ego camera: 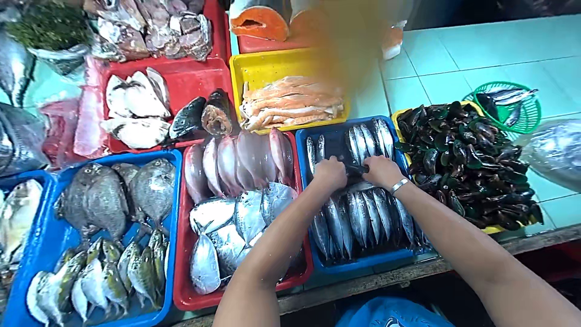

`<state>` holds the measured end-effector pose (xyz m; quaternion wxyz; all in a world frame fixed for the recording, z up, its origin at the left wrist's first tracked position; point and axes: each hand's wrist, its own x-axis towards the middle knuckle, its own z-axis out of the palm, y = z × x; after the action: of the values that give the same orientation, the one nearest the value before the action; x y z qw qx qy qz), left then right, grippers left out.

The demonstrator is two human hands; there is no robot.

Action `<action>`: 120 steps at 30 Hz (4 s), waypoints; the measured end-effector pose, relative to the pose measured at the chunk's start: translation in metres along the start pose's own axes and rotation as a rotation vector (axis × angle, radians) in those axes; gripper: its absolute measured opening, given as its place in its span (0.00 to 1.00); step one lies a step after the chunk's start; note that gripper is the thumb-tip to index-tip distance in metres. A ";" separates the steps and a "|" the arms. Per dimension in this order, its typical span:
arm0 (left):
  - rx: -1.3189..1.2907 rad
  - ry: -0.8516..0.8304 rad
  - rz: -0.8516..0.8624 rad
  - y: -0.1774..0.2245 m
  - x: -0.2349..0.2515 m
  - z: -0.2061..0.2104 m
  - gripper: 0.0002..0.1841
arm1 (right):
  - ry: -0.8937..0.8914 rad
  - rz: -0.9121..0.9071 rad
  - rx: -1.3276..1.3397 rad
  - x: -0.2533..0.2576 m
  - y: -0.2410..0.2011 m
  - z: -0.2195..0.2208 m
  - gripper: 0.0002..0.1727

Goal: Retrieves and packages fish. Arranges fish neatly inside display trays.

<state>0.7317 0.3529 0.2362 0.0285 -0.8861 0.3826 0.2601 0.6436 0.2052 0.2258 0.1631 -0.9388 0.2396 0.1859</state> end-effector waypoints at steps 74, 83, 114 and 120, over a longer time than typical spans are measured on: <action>-0.925 0.594 0.085 -0.089 -0.066 -0.035 0.15 | 0.308 -0.385 1.383 -0.015 0.052 -0.071 0.27; -0.417 0.243 -0.154 -0.097 -0.003 -0.071 0.23 | -0.108 -0.068 1.109 0.044 -0.073 -0.012 0.31; 0.269 0.016 0.321 -0.001 0.020 0.008 0.18 | -0.106 -0.125 -0.246 -0.006 0.065 -0.006 0.14; 0.145 -0.014 0.365 -0.012 0.010 0.001 0.19 | 0.040 -0.204 0.056 -0.027 0.072 -0.032 0.13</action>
<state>0.7453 0.3547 0.2282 0.0475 -0.7958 0.5544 0.2390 0.5934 0.1426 0.2497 0.2023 -0.9569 0.1512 0.1431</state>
